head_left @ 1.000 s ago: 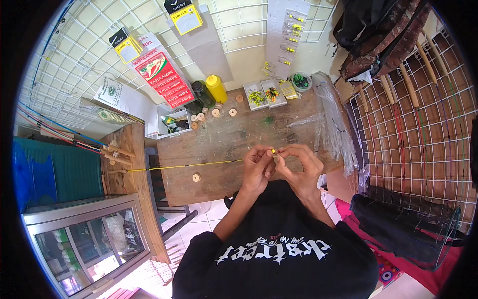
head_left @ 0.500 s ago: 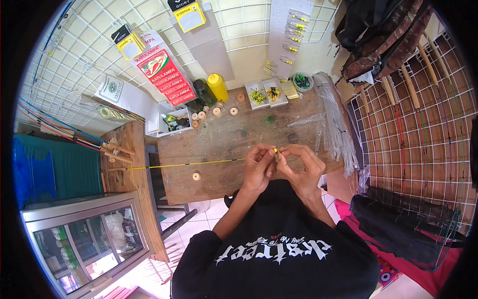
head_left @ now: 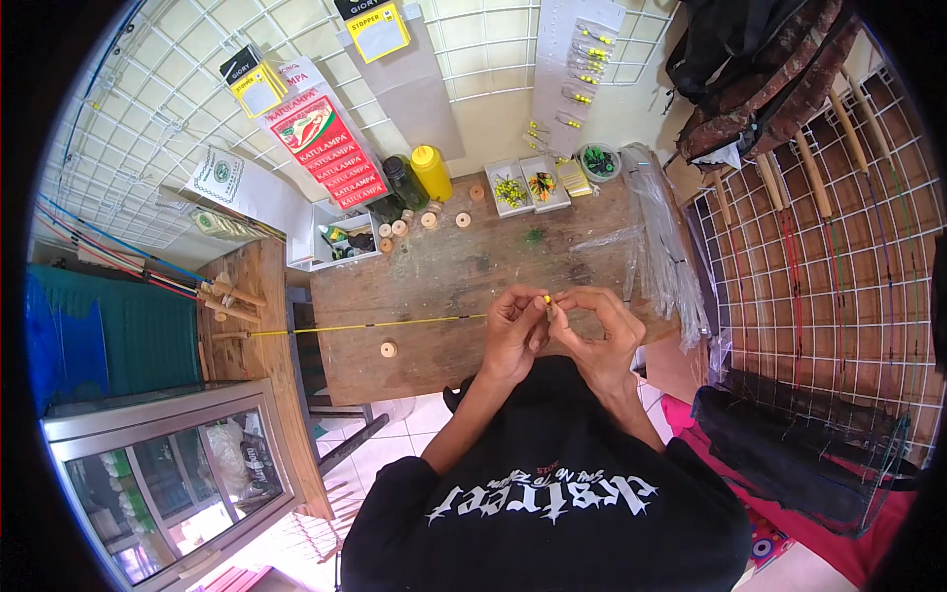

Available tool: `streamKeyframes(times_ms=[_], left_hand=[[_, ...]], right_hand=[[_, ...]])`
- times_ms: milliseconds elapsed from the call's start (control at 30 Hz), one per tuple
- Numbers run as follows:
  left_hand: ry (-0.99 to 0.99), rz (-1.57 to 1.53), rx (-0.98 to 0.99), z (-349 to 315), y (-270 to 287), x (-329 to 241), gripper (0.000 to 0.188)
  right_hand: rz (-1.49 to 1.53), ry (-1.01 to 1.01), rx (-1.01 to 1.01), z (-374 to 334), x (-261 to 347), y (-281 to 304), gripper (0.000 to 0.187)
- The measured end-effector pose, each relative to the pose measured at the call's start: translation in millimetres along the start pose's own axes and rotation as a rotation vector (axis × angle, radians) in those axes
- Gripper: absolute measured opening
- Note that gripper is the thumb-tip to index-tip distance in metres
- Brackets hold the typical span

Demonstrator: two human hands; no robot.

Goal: Assembling a fishing rig by threading small beads and stoppers onto a fishing line and rod tip section.

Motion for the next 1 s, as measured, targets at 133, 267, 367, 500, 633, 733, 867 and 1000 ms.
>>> streamKeyframes(times_ms=[133,267,367,500,633,733,867,1000], left_hand=[[-0.005,0.012,-0.006,0,1,1,0.008],[0.003,0.013,-0.014,0,0,-1,0.008],[0.01,0.0,-0.007,1,0,-1,0.008],[0.005,0.0,0.0,1,0,-1,0.008],[0.002,0.013,-0.004,1,1,0,0.007],[0.008,0.025,0.004,1,3,1,0.008],[0.006,0.04,0.002,1,1,-2,0.01],[0.022,0.166,0.018,2,0,-5,0.016]], right_hand=[[0.0,-0.01,-0.002,0,1,-1,0.015],[-0.016,-0.012,-0.005,0,1,-1,0.015],[-0.021,-0.009,-0.007,1,1,-2,0.015],[-0.023,-0.008,-0.006,1,2,-1,0.015],[-0.021,-0.013,0.0,1,0,-2,0.015],[-0.021,-0.034,0.013,1,-1,-1,0.015],[0.031,-0.129,0.088,5,-8,-2,0.013],[0.13,-0.317,0.204,3,-30,3,0.013]])
Point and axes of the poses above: each hand's wrist, its own z-axis towards the middle knuckle, its own y-axis out of the back of the hand, x = y × z, the point moved 2 cm from there along z, towards the middle knuckle, and after that the axes turned 12 degrees about -y, right-handed, at the moved point
